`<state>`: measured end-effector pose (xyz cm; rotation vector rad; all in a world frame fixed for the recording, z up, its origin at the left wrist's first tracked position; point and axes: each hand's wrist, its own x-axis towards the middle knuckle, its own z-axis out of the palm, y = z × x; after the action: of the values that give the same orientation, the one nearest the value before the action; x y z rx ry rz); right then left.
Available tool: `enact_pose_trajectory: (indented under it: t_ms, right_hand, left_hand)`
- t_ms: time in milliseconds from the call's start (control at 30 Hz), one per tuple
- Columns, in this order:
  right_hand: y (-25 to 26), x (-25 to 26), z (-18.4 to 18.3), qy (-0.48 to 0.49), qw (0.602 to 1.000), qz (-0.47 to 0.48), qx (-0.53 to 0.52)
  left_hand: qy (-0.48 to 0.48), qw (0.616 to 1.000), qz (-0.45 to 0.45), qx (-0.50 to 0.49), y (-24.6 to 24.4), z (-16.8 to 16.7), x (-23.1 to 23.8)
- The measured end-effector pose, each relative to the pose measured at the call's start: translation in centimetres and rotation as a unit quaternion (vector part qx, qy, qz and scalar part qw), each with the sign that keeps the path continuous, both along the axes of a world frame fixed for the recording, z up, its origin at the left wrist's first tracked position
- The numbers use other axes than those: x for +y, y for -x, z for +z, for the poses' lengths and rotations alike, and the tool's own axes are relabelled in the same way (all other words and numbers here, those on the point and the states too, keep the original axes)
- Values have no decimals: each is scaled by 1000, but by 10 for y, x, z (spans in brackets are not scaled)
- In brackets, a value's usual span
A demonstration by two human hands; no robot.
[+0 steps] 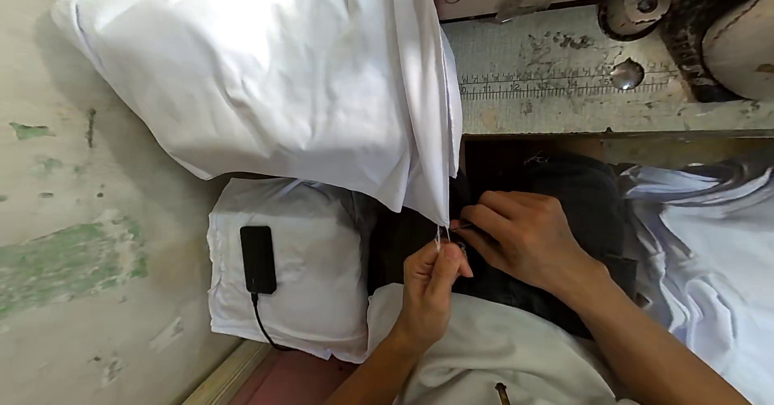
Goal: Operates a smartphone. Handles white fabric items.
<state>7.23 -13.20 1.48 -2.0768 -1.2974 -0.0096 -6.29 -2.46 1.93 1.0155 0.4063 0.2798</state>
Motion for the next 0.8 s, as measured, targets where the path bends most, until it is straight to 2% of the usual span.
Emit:
enact_pose_trajectory:
  t_ms: [233, 300, 367, 400, 467, 600, 667, 800]
  right_hand:
    - [8, 11, 1, 3, 1000, 18, -1]
    - [10, 8, -1, 14, 1000, 12, 11]
    - [10, 1, -6, 28, 999, -8, 17]
    - [9, -4, -9, 36, 999, -21, 20]
    - [5, -13, -14, 55, 997, -46, 25]
    - [4, -20, -17, 55, 996, -62, 30]
    - [5, -17, -14, 33, 997, -54, 32]
    - [3, -9, -10, -9, 999, -38, 22]
  left_hand:
    - [-7, 1000, -20, -5, 1, -2, 0]
    - [-62, 998, -28, -9, 4, -4, -1]
    - [-167, 986, -3, -4, 10, -9, 0]
    - [-235, 972, 15, 2, 13, -12, 3]
    - [-389, 920, 35, 9, 14, -15, 14]
    - [-643, 766, -12, -19, 4, -3, 30]
    - [-699, 711, -75, -27, -2, 6, 24]
    - [-707, 679, -183, -71, -1, 14, 0]
